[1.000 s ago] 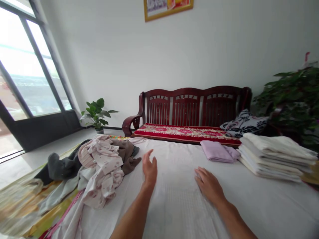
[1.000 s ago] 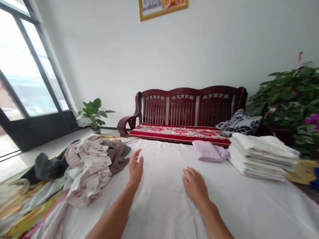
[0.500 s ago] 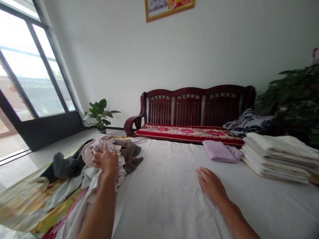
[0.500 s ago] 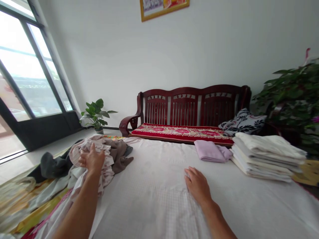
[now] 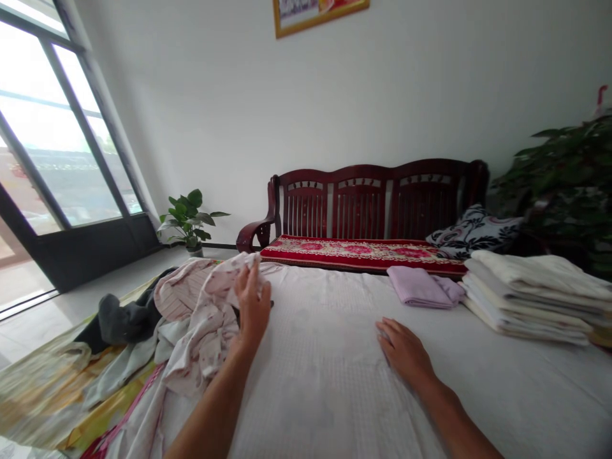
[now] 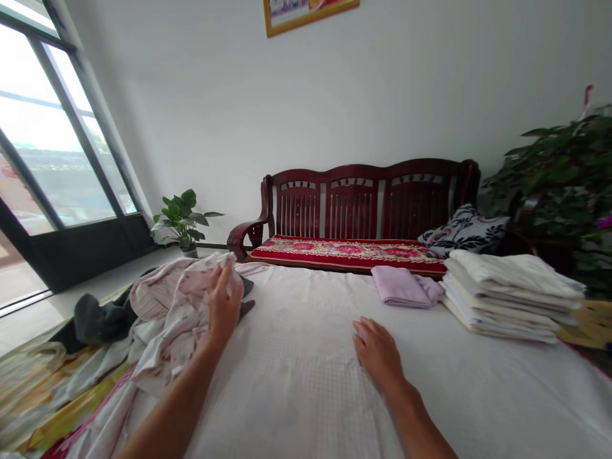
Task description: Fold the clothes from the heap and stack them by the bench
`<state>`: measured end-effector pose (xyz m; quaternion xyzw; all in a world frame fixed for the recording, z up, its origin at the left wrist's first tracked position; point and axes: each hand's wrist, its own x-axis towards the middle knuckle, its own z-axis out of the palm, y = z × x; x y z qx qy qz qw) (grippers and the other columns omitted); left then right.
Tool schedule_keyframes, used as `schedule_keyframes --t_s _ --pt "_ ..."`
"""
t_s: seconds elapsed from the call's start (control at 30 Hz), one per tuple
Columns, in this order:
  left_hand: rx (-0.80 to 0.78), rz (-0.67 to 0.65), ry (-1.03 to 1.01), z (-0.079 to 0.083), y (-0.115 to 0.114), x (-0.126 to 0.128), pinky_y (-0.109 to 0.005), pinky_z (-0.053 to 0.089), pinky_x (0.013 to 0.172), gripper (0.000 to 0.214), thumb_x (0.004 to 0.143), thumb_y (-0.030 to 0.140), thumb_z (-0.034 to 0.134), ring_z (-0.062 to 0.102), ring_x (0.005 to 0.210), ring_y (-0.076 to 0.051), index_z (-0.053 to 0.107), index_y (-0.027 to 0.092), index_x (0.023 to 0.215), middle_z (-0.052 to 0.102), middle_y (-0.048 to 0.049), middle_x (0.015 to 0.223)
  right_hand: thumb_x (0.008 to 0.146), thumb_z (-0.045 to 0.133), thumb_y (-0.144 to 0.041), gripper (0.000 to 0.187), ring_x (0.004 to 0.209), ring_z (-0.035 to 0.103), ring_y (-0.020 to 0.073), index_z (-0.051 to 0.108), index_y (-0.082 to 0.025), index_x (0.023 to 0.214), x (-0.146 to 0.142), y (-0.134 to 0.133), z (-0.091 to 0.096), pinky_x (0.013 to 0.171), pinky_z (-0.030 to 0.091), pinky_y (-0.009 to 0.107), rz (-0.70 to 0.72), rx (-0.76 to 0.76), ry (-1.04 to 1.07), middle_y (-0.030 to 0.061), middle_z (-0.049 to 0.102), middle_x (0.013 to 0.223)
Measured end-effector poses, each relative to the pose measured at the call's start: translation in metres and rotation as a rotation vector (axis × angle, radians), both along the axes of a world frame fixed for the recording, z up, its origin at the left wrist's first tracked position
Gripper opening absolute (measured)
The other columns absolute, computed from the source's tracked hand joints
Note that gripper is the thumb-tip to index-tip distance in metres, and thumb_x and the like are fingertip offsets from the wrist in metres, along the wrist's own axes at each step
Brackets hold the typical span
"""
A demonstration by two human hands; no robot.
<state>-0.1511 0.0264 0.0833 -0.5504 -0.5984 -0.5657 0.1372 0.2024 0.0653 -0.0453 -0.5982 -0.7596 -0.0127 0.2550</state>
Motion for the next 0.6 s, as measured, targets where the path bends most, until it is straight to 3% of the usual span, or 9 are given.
schedule_keyframes --t_s 0.1,0.2,0.3,0.4,0.6 --pt "-0.107 -0.398 0.054 -0.011 -0.015 0.056 -0.044 0.029 0.118 0.058 0.090 0.021 0.048 0.036 0.142 -0.024 0.045 0.022 0.148 0.048 -0.0108 0.148 0.090 0.044 -0.028 0.040 0.129 0.054 0.0266 0.070 -0.021 0.120 0.000 -0.001 0.000 0.112 0.037 0.045 -0.004 -0.006 0.042 0.0099 0.063 0.135" --pt "-0.365 -0.864 0.169 -0.026 -0.035 0.097 -0.041 0.034 0.117 0.060 0.083 0.012 0.051 0.042 0.140 -0.023 0.054 0.023 0.141 0.048 -0.0093 0.150 0.088 0.044 -0.028 0.041 0.126 0.056 0.0254 0.070 -0.020 0.118 0.002 0.000 0.001 0.112 0.038 0.043 -0.003 -0.016 0.112 0.0104 0.065 0.132" --pt "-0.577 -1.114 0.254 -0.032 -0.051 0.115 -0.034 0.041 0.111 0.057 0.077 0.004 0.045 0.056 0.128 -0.020 0.069 0.025 0.124 0.061 -0.0049 0.139 0.089 0.039 -0.030 0.044 0.120 0.060 0.0247 0.070 -0.017 0.117 0.006 0.002 0.005 0.108 0.043 0.041 0.020 -0.053 0.247 0.0117 0.069 0.126" --pt "-0.654 -1.038 0.329 -0.024 -0.054 0.109 -0.031 0.046 0.104 0.054 0.078 0.004 0.044 0.064 0.116 -0.019 0.072 0.027 0.118 0.071 -0.0027 0.122 0.091 0.036 -0.037 0.047 0.116 0.064 0.0248 0.070 -0.018 0.117 0.008 0.001 0.010 0.103 0.047 0.040 0.017 -0.106 0.401 0.0111 0.071 0.121" --pt "-0.868 -0.347 0.636 0.002 -0.040 0.046 -0.048 0.045 0.097 0.046 0.074 0.021 0.064 0.064 0.111 -0.033 0.070 0.026 0.119 0.069 -0.0118 0.118 0.091 0.038 -0.044 0.047 0.115 0.064 0.0234 0.071 -0.020 0.115 0.002 -0.005 0.016 0.103 0.047 0.038 0.049 -0.109 0.518 0.0087 0.072 0.120"
